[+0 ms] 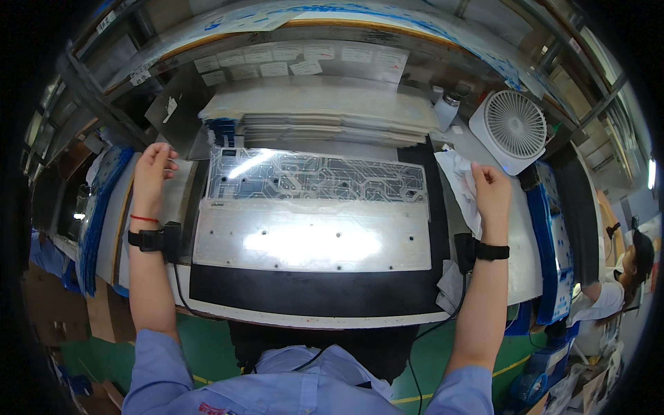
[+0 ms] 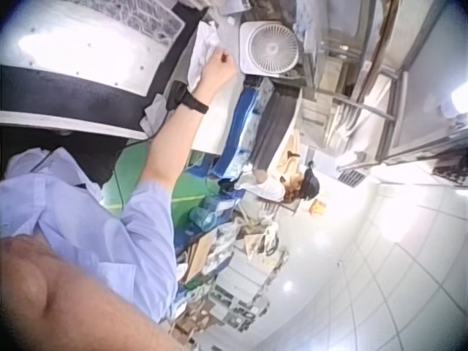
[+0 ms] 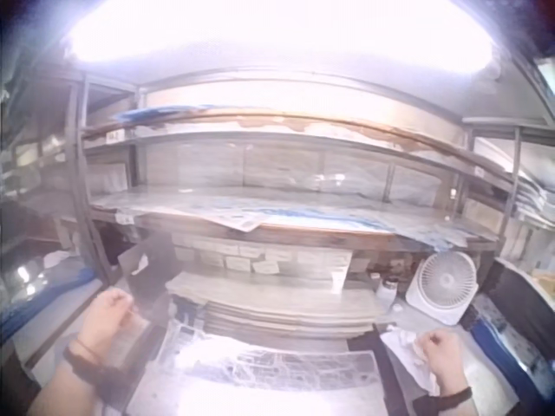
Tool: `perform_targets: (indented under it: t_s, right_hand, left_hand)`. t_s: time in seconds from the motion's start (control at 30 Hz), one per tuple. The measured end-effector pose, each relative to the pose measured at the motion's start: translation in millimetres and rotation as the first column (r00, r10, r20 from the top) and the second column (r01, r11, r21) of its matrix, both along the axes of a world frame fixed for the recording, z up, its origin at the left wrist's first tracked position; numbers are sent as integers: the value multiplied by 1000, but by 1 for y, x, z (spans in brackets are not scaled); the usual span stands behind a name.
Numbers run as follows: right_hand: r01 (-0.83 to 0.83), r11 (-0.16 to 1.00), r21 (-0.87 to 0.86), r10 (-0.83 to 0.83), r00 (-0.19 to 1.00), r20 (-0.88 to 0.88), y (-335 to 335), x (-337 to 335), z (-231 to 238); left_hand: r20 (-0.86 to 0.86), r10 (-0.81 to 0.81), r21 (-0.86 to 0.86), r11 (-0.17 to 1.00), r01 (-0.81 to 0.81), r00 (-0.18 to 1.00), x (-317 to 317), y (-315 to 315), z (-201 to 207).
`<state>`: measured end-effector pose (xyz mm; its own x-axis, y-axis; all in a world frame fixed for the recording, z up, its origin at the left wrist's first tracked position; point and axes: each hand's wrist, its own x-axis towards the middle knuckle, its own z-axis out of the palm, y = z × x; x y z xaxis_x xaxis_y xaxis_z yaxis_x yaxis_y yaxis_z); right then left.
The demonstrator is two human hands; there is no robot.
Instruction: The worker is assembling an electronic component by applying tape or a layer onto a metal baseplate.
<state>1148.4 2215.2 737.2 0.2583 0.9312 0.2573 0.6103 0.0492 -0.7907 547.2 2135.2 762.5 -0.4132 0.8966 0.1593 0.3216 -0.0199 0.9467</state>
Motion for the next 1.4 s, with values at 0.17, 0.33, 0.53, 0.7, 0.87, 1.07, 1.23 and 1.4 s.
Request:
perform_targets:
  t_s: [0.17, 0.33, 0.53, 0.7, 0.87, 1.07, 1.23, 1.4]
  right_hand:
    - [1, 999, 34, 0, 1000, -26, 0, 1, 0]
    - [-36, 999, 35, 38, 997, -60, 2, 4, -5]
    - [-140, 988, 64, 146, 983, -111, 1, 0, -6]
    - [-187, 981, 45, 192, 965, -181, -1, -6, -7]
    - [-266, 964, -23, 251, 931, -264, -8, -21, 3]
    - [-308, 948, -82, 273, 917, -289, -11, -21, 2]
    - [-269, 952, -144, 217, 929, -301, -13, -26, 3]
    - [-268, 933, -239, 158, 904, -396, -8, -25, -1]
  left_hand:
    - [-15, 154, 59, 987, -152, 988, -22, -10, 21]
    - [-222, -18, -206, 978, -29, 975, -48, -14, 17]
    - [-828, -317, -455, 862, -224, 462, -65, -14, -23]
    - [-725, -608, -669, 734, -117, 324, -37, -22, 2]
    - [-467, -481, -541, 819, 190, 742, 0, -13, 15]
    - [-42, -271, -382, 894, 235, 962, 32, 17, 6]
    - [230, -226, -327, 898, 294, 946, 28, 19, -15]
    - [319, -333, -301, 852, 428, 887, 25, 19, -23]
